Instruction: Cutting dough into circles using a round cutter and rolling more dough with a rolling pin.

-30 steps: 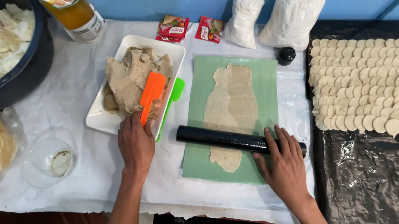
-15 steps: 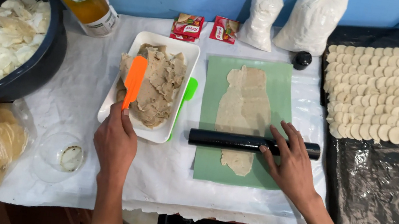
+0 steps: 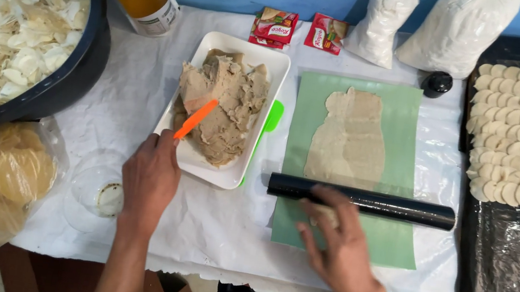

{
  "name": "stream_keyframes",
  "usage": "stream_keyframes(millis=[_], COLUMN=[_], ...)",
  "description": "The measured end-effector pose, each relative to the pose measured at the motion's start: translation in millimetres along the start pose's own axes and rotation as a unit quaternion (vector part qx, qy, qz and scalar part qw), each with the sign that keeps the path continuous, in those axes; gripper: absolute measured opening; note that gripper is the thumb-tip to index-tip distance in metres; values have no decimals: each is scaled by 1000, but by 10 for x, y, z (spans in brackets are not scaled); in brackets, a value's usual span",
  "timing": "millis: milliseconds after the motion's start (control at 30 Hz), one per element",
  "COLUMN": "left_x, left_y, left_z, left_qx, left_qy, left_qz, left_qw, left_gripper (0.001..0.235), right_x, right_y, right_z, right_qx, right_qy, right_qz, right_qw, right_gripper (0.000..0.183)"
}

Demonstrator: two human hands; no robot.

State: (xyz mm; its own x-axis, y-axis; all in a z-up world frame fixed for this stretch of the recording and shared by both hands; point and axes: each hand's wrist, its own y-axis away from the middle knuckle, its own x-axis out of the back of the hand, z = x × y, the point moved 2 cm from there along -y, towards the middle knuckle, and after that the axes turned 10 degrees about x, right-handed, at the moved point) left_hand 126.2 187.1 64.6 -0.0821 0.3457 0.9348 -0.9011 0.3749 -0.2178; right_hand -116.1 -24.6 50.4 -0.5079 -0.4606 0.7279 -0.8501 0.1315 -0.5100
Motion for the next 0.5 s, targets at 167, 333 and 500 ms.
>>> stream_keyframes(millis=[167,333,500], left_x=[-130,-218,-164], left_y=[-25,-132,-332], left_z=[-216,-249,-155], left_qx=[8,15,53], left_qy=[-12,-10,-19], left_qz=[-10,-5,33], left_qw=[1000,1000,998], left_gripper=[18,23,25], right_x=[-510,-964,-1190], right_y=[-145,-414,-552], right_z=[-396,-427,-393], right_qx=[-51,-132,-241], right_qy=[-138,-220,-273], right_qz=[-152,-249,-232], right_qw=[977,934,902], right_gripper=[57,102,103])
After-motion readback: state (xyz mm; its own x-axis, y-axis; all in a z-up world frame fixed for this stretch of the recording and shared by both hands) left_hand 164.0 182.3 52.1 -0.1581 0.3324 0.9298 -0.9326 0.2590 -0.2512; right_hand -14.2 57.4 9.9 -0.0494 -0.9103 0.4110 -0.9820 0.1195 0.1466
